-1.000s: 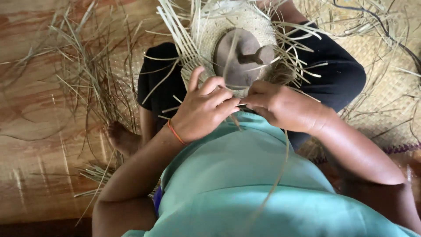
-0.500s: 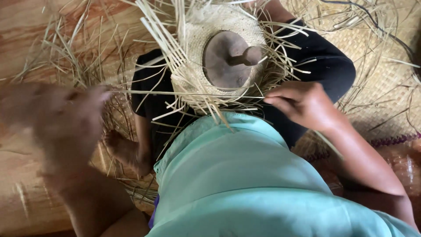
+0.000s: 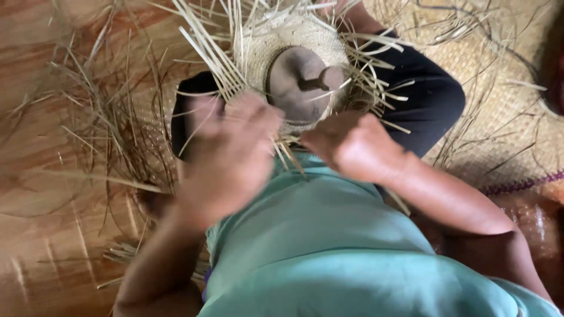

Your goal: Weaving a hat brim using dried plant fibers over a wooden hat mold while sitting on the floor.

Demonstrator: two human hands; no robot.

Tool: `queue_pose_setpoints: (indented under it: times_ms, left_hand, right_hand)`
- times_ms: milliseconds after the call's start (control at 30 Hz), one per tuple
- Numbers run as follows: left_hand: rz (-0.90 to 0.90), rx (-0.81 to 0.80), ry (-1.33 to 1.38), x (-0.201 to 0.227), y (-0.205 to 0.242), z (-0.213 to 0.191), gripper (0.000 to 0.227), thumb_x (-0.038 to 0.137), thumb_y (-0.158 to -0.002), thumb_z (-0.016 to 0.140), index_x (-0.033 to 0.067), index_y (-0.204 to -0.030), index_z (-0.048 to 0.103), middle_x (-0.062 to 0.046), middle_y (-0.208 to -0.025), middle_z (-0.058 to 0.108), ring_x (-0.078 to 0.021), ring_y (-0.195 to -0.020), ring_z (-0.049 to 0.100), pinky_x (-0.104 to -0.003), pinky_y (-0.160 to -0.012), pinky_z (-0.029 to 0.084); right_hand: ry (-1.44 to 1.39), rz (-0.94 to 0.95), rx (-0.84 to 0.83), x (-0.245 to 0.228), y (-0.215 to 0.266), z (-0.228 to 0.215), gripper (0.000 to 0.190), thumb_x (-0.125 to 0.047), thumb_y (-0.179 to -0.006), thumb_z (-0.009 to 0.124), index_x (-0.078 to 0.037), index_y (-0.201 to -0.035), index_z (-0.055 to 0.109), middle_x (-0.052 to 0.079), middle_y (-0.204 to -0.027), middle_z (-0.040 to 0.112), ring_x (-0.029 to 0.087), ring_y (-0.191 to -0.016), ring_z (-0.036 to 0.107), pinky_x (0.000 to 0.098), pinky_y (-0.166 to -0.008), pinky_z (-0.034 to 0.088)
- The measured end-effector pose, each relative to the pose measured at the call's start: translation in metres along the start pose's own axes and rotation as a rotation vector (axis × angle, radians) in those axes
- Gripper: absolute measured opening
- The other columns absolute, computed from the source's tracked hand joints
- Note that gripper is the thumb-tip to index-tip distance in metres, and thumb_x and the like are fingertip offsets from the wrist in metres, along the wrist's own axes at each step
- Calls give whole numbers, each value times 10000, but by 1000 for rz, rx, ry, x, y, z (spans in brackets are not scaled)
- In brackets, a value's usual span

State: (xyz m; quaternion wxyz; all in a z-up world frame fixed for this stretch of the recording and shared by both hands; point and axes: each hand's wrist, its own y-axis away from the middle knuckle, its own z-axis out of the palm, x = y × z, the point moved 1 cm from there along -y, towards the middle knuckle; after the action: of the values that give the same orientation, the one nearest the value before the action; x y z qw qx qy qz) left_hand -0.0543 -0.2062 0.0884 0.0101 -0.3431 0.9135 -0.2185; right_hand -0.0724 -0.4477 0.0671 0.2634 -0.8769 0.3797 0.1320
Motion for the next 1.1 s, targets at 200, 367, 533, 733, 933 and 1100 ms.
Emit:
queue_pose_setpoints:
  times_ms: [200,367,533,733,933,1100]
  left_hand:
    - [111,90,18,15,-8,70,119,159,-810,612,43,-814,641,-96,-749,546,-310,-787,557,-705,-1033,361]
    - [177,163,-22,0,-4,82,122,186,-737,694,110,-805,627,-82,-650,547,-305,-778,614,-688,-1002,373]
    - [138,164,42,-38,2,53,71,170,-843,674,161,-910,653,-53,-745,706,-253,-933,737,-648,-1072,316]
    - [151,64,24,-25,-10,45,430,162,-877,613,67,-1295,650,-171,-1054,731,-323,-1125,673,-623,-1066,287]
    - [188,63,145,13,-21,74,164,152,-844,654,66,-971,714,-104,-807,669,-292,-828,658,-596,-1045,349]
    - [213,104,95,6,-12,86,186,145,-780,697,112,-963,698,-60,-718,618,-259,-734,645,-538,-981,431]
  right_hand:
    - [374,-294,224,-4,-9,-4,209,-123,-1052,586,-93,-868,679,15,-659,539,195,-533,545,323,-477,461]
    - [344,-297,233,13,11,2,188,-170,-1039,568,-110,-955,726,-12,-675,569,184,-570,591,336,-495,464]
    - [215,-211,248,38,38,-14,256,-80,-977,699,-31,-730,654,66,-553,533,294,-474,579,392,-419,466]
    - [210,-130,193,34,33,-21,274,-129,-988,741,-20,-749,665,102,-592,588,332,-579,657,425,-460,502]
    - [245,-230,234,12,4,-12,149,-135,-1014,677,-65,-898,736,20,-561,541,244,-505,597,380,-444,488]
    - [256,-242,228,17,13,-7,152,-99,-1027,665,-50,-907,745,23,-561,514,222,-499,573,350,-454,465]
